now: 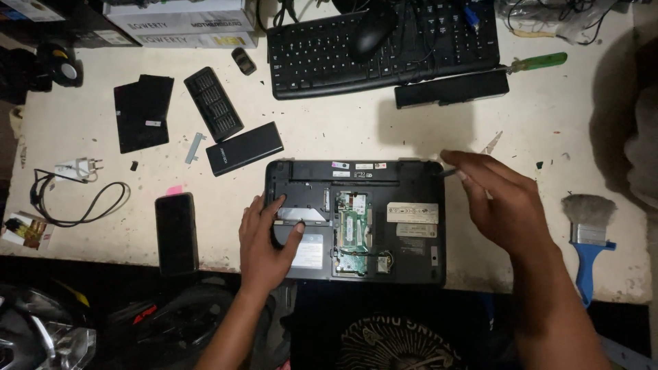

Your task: Fastening screws on the bottom panel of a laptop using a manual screwdriver to secure the chassis.

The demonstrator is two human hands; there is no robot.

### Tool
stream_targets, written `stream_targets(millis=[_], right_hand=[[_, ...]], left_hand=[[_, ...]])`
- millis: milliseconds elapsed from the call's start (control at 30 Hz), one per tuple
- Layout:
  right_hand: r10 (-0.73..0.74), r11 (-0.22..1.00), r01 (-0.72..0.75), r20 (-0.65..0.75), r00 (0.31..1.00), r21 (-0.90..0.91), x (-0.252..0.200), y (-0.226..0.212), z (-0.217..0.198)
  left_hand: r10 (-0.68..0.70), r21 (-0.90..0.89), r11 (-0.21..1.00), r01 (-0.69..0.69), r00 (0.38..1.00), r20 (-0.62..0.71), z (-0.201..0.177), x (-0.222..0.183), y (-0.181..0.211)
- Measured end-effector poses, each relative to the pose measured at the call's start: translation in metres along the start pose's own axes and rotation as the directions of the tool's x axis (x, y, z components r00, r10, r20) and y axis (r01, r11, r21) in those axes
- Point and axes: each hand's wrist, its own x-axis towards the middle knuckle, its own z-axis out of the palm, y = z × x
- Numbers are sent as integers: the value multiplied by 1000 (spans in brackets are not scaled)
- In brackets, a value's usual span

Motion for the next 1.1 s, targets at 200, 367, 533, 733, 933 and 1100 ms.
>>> stream_targets(millis=[200,367,533,733,933,1100], right_hand=[[-72,997,70,-85,994,-27,-2,10,3],[-116,992,109,-118,986,-68,1,11,9],[27,998,-29,-37,999,-51,4,-5,2],[4,998,-6,-34,999,-61,3,-3,1],[-54,997,47,-105,993,-64,5,5,9],[18,993,-22,-36,999,-119,3,7,12]], left_hand=[[23,-6,1000,-23,1000,-11,1,-2,-2],[-16,-12,1000,16,1000,3,-1,-1,1],[-87,-23,996,88,996,35,-4,-2,3],[-63,-15,998,64,998,31,-3,-1,4],[-52,-24,998,53,998,27,-3,-1,3],[15,-14,1000,-15,1000,-4,1,-1,-5]])
